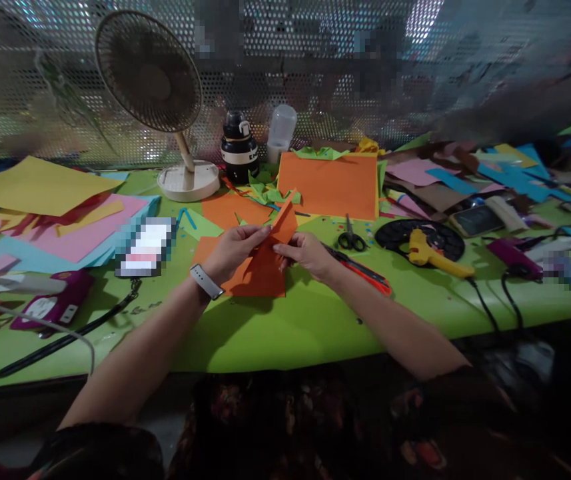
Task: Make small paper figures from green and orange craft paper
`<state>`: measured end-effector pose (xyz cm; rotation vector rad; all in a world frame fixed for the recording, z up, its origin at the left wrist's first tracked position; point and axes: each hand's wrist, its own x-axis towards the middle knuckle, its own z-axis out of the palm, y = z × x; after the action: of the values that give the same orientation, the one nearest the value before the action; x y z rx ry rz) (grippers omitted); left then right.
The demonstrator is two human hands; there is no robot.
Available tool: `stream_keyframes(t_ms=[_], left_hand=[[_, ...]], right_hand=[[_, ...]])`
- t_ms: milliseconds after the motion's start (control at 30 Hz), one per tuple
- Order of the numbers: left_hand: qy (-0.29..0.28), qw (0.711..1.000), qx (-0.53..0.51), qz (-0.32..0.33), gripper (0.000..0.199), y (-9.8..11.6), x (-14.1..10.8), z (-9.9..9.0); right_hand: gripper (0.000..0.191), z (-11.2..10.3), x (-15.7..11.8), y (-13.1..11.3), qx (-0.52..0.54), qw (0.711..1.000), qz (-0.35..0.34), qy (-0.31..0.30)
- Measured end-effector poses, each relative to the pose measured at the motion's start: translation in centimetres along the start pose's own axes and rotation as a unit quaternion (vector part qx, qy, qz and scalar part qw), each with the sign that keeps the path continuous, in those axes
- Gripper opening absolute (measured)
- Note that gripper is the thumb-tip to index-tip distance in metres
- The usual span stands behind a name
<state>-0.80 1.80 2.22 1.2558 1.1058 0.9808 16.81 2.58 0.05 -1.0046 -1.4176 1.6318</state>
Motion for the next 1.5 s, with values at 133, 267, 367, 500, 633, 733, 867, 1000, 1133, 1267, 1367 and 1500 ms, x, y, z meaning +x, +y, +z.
stream_keyframes(t_ms=[133,267,367,500,633,733,867,1000,1133,1267,1367,1500], left_hand=[[0.03,0.999,-0.03,0.032,0.047,-0.7,-0.3,0.5],[0.051,0.997,-0.045,0.038,0.047,-0.9,-0.4,0.7],[0.059,0.996,-0.061,0.026,0.043,-1.3,-0.5,0.8],[0.012,0.994,-0.108,0.026,0.04,-1.8,-0.7,1.0],[-0.007,0.995,-0.09,0.053,0.05,-2.2,-0.8,1.2],[0.014,0.996,-0.058,0.062,0.047,-2.4,-0.8,1.3],[-0.005,0.996,-0.062,0.061,0.05,-2.4,-0.9,1.4],[0.01,0.995,-0.07,0.064,0.043,-2.3,-1.0,1.5],[0.027,0.995,-0.071,0.059,0.041,-2.6,-0.8,1.6],[0.053,0.994,-0.046,0.08,0.041,-2.7,-0.6,1.6],[0.088,0.99,-0.036,0.106,0.043,-2.5,-0.6,1.5],[0.083,0.992,-0.052,0.083,0.043,-1.8,-0.8,1.2]], right_hand=[[0.03,0.4,-0.2,0.0,0.001,1.0,0.003,0.003],[0.03,0.4,-0.4,-0.2,0.014,1.0,0.01,-0.016],[0.032,0.4,-0.3,-0.1,0.009,1.0,0.013,-0.006],[0.037,0.3,0.0,0.3,-0.001,0.999,-0.001,0.053],[0.035,0.3,0.2,0.4,-0.016,0.998,-0.001,0.055],[0.034,0.3,0.2,0.4,-0.036,0.997,0.007,0.062],[0.035,0.2,0.2,0.4,-0.045,0.996,-0.001,0.078],[0.035,0.1,0.2,0.6,-0.029,0.997,-0.009,0.067],[0.035,0.1,0.0,0.4,-0.039,0.997,-0.012,0.062],[0.039,-0.1,-0.2,-0.2,-0.045,0.997,-0.032,0.062],[0.036,-0.4,-0.1,-0.2,-0.059,0.994,-0.052,0.078],[0.042,-0.9,0.1,0.1,-0.075,0.989,-0.1,0.075]])
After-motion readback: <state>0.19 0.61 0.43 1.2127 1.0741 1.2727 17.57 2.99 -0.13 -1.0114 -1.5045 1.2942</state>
